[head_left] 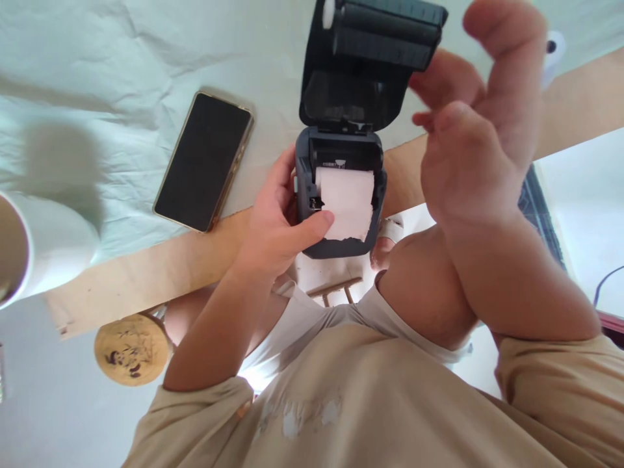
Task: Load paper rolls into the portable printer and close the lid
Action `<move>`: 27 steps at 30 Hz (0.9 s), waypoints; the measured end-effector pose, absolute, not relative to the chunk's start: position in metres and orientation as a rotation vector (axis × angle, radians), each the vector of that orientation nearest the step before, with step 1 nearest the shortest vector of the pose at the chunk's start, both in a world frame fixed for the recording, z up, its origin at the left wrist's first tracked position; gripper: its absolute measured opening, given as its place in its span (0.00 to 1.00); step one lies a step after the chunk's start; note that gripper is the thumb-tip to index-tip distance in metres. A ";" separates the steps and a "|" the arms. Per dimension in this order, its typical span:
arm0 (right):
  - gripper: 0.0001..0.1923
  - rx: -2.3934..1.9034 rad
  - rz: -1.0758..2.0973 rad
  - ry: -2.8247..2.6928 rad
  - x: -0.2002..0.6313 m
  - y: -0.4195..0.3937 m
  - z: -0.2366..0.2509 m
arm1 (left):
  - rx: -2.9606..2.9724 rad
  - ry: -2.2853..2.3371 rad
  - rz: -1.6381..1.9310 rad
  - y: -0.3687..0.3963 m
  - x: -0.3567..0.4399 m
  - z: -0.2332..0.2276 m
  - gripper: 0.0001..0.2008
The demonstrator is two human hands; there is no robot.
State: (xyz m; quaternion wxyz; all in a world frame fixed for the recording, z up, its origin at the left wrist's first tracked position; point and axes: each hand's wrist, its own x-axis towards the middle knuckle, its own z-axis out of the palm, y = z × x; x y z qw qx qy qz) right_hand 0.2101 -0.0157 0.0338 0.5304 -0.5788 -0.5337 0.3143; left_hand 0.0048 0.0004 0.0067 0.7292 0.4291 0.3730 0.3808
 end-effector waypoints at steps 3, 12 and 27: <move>0.22 -1.155 0.792 -1.071 0.211 -0.009 0.028 | 0.945 0.831 0.845 0.001 0.003 0.005 0.30; 0.31 -1.267 1.005 -1.612 0.206 -0.020 0.018 | 0.957 0.762 0.822 -0.001 0.001 0.005 0.32; 0.34 -1.259 1.075 -1.569 0.204 -0.020 0.012 | 1.215 0.809 0.820 0.010 -0.004 -0.007 0.28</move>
